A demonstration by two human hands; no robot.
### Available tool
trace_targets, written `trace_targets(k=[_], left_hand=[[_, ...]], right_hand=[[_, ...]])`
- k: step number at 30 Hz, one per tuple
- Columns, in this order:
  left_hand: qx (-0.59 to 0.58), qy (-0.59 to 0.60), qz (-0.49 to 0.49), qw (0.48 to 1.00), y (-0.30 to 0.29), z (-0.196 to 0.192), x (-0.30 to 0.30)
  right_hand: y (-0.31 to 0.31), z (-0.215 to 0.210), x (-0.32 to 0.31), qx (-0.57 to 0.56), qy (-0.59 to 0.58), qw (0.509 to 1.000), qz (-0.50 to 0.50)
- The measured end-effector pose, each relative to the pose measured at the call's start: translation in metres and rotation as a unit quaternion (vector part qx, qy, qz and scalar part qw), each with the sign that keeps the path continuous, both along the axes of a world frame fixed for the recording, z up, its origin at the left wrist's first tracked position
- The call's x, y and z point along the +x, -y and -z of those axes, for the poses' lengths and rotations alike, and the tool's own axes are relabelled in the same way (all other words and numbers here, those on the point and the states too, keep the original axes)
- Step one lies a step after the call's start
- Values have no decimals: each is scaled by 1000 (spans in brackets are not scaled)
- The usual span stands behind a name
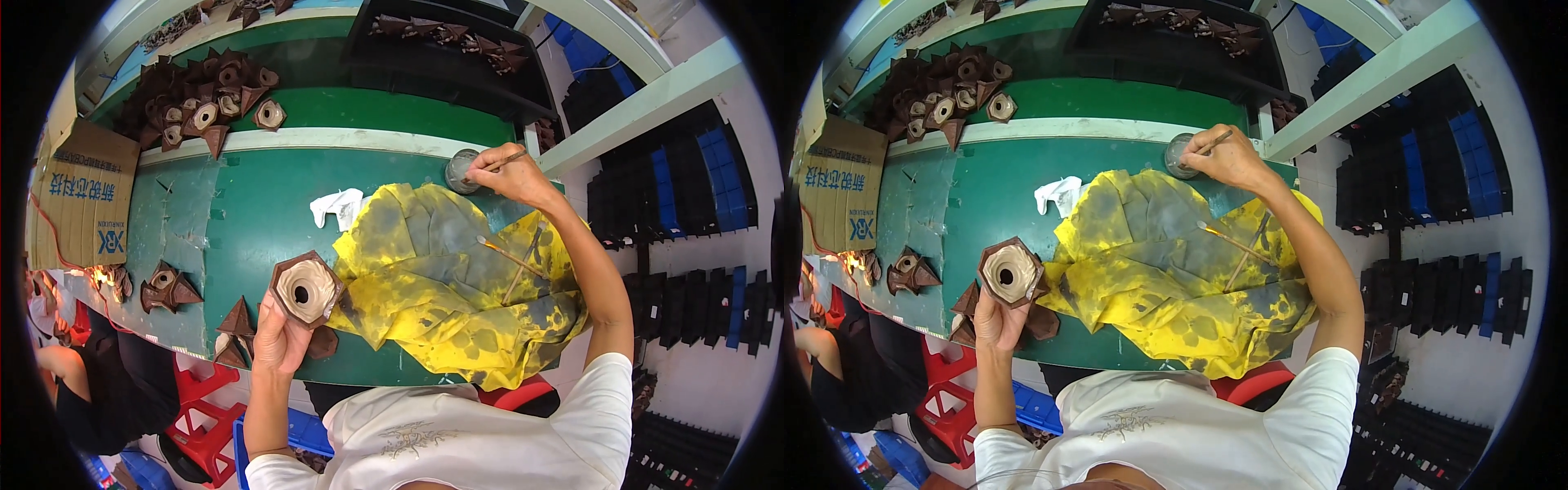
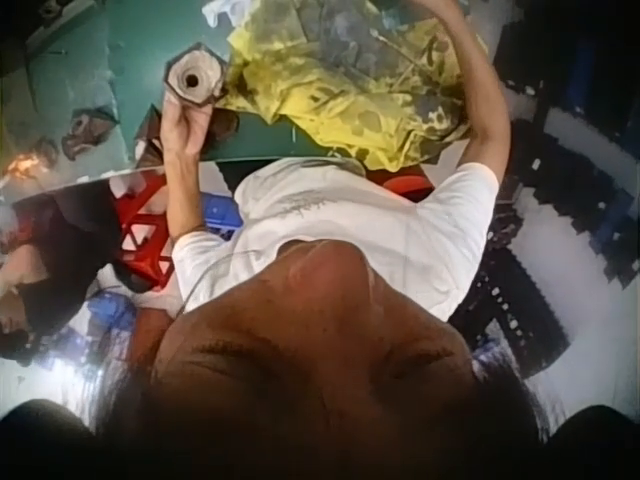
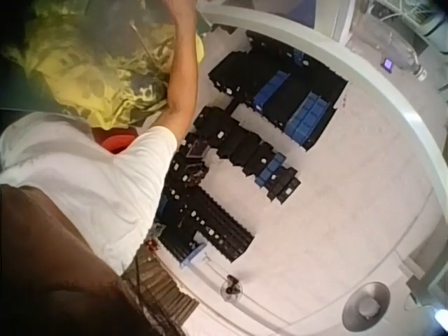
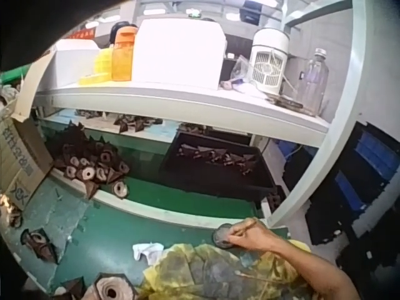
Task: The person applies a liquid coating to the interior of small brown triangular components using a paint brush.
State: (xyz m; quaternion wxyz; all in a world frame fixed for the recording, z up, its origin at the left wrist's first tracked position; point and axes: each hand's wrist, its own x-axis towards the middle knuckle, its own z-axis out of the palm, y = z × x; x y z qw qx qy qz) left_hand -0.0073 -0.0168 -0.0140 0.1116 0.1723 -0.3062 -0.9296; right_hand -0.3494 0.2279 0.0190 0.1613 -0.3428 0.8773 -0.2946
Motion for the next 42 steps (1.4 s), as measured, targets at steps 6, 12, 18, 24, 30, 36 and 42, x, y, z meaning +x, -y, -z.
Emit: trace_targets(k=[6,12,18,24,30,36,42], left_hand=[[6,14,-3,1000,-1,1,-2],[0,12,-13,1000,-2,0,-1],[0,12,-15,1000,-2,1,1],[-3,14,-7,1000,-5,-4,0],[-1,-51,23,998,0,6,4],[8,-38,25,999,0,4,5],[5,-54,23,998,-4,1,2]], right_hand=[[-5,7,-2,-11,-213,977,-26],[5,-2,9,70,-76,995,12],[4,6,-3,-11,-115,992,50],[10,-2,8,38,-48,998,25],[4,13,-8,-45,-104,993,46],[8,-7,12,12,-18,999,24],[1,13,-4,-14,-133,990,48]])
